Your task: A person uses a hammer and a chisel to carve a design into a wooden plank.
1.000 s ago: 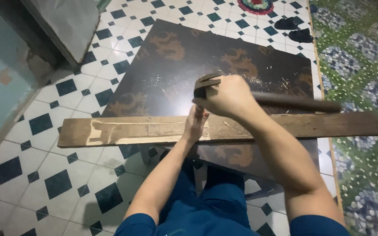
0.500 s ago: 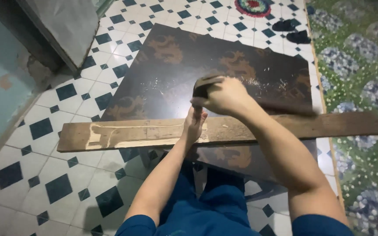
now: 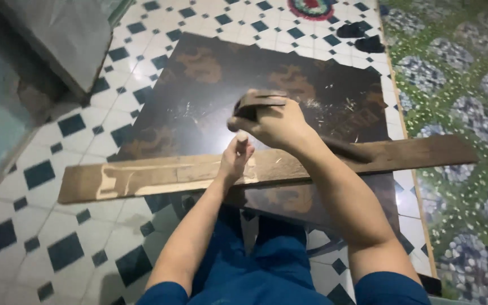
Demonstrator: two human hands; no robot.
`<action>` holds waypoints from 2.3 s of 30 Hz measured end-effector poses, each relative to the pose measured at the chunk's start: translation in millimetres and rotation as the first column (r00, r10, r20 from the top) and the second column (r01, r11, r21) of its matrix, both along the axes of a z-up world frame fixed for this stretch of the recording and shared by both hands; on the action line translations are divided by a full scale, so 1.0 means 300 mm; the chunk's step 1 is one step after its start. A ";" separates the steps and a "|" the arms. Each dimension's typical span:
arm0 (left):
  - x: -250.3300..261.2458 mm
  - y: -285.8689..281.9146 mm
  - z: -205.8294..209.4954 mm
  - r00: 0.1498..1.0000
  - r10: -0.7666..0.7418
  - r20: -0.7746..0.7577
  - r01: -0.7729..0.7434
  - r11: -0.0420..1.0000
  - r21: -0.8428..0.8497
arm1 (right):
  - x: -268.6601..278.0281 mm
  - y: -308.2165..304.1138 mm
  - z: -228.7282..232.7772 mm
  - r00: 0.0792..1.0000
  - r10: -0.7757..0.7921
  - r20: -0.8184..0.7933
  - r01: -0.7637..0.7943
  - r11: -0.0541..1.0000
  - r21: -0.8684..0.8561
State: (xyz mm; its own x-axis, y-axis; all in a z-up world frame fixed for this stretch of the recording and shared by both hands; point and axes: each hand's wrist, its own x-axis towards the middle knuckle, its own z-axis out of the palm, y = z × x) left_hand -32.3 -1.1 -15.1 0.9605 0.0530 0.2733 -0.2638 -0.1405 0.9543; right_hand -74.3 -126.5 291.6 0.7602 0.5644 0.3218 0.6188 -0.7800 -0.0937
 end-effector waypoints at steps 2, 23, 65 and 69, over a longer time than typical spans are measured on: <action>0.000 0.052 0.040 0.977 -0.083 -0.194 0.096 0.994 0.059 | 0.019 -0.004 -0.071 0.966 0.113 0.231 -0.053 0.966 -0.253; 0.056 0.178 0.293 0.928 0.103 -0.358 -0.228 0.917 -0.327 | -0.159 -0.042 0.039 0.971 -0.174 -0.163 0.170 0.985 -0.038; -0.142 0.075 0.354 0.955 -0.198 -0.220 0.270 0.888 0.373 | -0.138 -0.065 -0.109 0.991 -0.131 0.011 0.132 0.989 -0.065; -0.157 0.196 0.416 0.853 0.036 -0.520 -0.066 0.997 -0.039 | -0.225 -0.108 0.000 0.965 -0.113 -0.238 0.075 0.984 -0.164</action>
